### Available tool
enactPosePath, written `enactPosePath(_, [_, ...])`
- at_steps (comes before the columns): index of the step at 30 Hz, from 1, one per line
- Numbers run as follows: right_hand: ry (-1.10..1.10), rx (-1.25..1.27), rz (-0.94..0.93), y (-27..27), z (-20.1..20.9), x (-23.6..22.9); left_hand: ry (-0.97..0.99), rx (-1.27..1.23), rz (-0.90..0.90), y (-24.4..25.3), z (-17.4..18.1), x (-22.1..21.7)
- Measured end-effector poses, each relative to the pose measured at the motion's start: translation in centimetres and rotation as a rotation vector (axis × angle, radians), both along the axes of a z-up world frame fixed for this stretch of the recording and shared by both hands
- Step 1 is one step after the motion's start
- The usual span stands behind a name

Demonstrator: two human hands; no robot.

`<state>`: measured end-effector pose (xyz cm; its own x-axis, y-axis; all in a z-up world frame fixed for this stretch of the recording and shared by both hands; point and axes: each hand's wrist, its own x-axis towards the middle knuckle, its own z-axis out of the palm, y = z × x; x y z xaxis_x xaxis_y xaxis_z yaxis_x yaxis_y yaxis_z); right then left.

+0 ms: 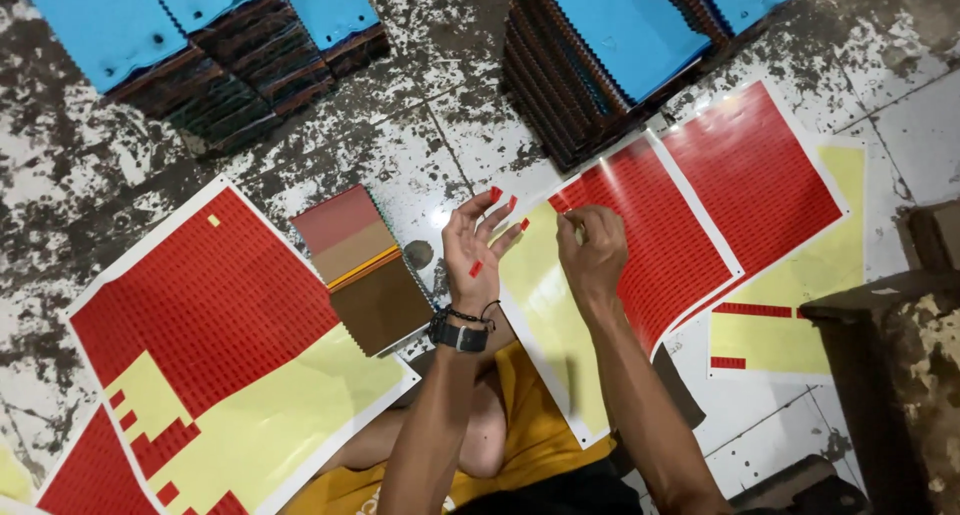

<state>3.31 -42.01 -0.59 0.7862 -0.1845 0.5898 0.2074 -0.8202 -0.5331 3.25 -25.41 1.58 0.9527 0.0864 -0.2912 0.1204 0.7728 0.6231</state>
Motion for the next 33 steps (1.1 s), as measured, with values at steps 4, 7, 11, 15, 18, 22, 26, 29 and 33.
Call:
enactPosePath(4, [-0.087,-0.011,0.033,0.1,-0.4,-0.3,-0.038,-0.007,0.015,0.8,0.1,-0.1])
enactPosePath(7, [0.023,0.292,0.280,1.9,1.3,-2.1,-0.021,-0.012,0.027,1.7,0.7,0.1])
enactPosePath(11, [0.356,0.850,0.580,7.4,4.4,-5.2,-0.021,0.027,0.082,2.1,0.3,0.5])
enactPosePath(15, [0.507,0.898,0.573,10.6,4.5,-5.1,-0.036,-0.006,0.133,4.3,0.3,0.3])
enactPosePath(18, [0.456,0.726,0.556,11.3,4.7,-1.8,-0.075,0.419,0.209,8.0,3.9,-1.2])
enactPosePath(22, [0.394,0.545,0.713,14.4,7.5,2.5,-0.141,0.961,0.238,15.0,6.5,-3.2])
enactPosePath(26, [0.407,0.283,1.090,18.0,11.1,4.0,-0.138,1.134,0.190,19.6,6.0,-4.5])
enactPosePath(29, [0.482,0.227,1.225,20.0,11.2,4.3,-0.112,1.111,0.185,21.2,4.8,-4.8])
enactPosePath(33, [0.514,0.189,1.291,21.6,9.7,4.7,-0.074,1.089,0.169,22.3,4.3,-4.9])
